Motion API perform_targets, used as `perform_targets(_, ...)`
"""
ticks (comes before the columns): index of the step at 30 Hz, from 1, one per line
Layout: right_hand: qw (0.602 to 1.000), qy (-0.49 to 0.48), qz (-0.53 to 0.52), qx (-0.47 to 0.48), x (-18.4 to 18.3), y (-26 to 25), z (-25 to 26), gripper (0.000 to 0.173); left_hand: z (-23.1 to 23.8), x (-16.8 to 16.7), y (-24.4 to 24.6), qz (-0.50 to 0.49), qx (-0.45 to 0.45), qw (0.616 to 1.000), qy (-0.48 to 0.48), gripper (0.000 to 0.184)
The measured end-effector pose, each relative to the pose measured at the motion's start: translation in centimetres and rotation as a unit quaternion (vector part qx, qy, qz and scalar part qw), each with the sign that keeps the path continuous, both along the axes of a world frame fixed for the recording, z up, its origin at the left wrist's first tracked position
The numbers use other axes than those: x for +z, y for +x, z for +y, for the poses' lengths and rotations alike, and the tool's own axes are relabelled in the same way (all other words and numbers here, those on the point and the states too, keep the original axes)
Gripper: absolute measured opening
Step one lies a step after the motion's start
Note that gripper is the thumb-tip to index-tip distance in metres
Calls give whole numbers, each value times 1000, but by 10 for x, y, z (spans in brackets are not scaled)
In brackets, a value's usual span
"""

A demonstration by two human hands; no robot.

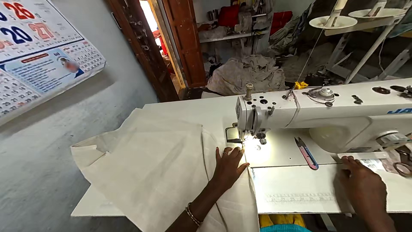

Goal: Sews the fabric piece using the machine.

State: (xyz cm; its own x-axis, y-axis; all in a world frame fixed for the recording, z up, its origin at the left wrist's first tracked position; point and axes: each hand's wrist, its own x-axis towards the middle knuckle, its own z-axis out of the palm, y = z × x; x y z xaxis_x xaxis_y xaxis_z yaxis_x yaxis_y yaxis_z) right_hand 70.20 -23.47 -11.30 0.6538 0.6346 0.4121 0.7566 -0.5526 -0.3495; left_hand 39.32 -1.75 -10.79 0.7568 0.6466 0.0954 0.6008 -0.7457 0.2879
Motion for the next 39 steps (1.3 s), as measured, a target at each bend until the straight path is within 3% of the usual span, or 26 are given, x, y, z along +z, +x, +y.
perform_targets(6, 999, 47, -18, 17, 12, -18, -4, 49, -5, -2, -7, -12, -11, 1000, 5, 59)
perform_targets(9, 994, 77, -9, 75, 16, -40, 3, 38, -1, 0, -2, -19, 9, 1000, 1, 57)
perform_targets(11, 988, 75, 23, 132, 9, -73, 24, 34, -7, 12, 7, 7, 48, 997, -57, 59)
perform_targets(14, 968, 41, 115, 219, 1, -133, 70, 27, -44, 31, 17, 73, 56, 988, -122, 80)
perform_targets(16, 957, 30, 154, 244, 3, -163, 105, 25, -79, 36, 14, 103, 36, 986, -129, 84)
perform_targets(18, 962, 4, 159, 222, 9, -182, 131, 24, -104, 48, 8, 162, 16, 972, -171, 70)
perform_targets(21, 972, -7, 141, 188, 12, -190, 147, 18, -116, 57, -10, 175, 19, 958, -226, 41)
perform_targets(25, 973, 9, 136, 185, 8, -193, 138, 18, -113, 57, -34, 111, -11, 961, -253, 32)
perform_targets(33, 977, 9, 112, 182, 10, -190, 150, 15, -88, 33, -38, 1, -82, 961, -263, 32)
perform_targets(39, 975, -9, 123, 187, 7, -191, 138, 17, -93, 9, -36, -82, -120, 976, -163, 31)
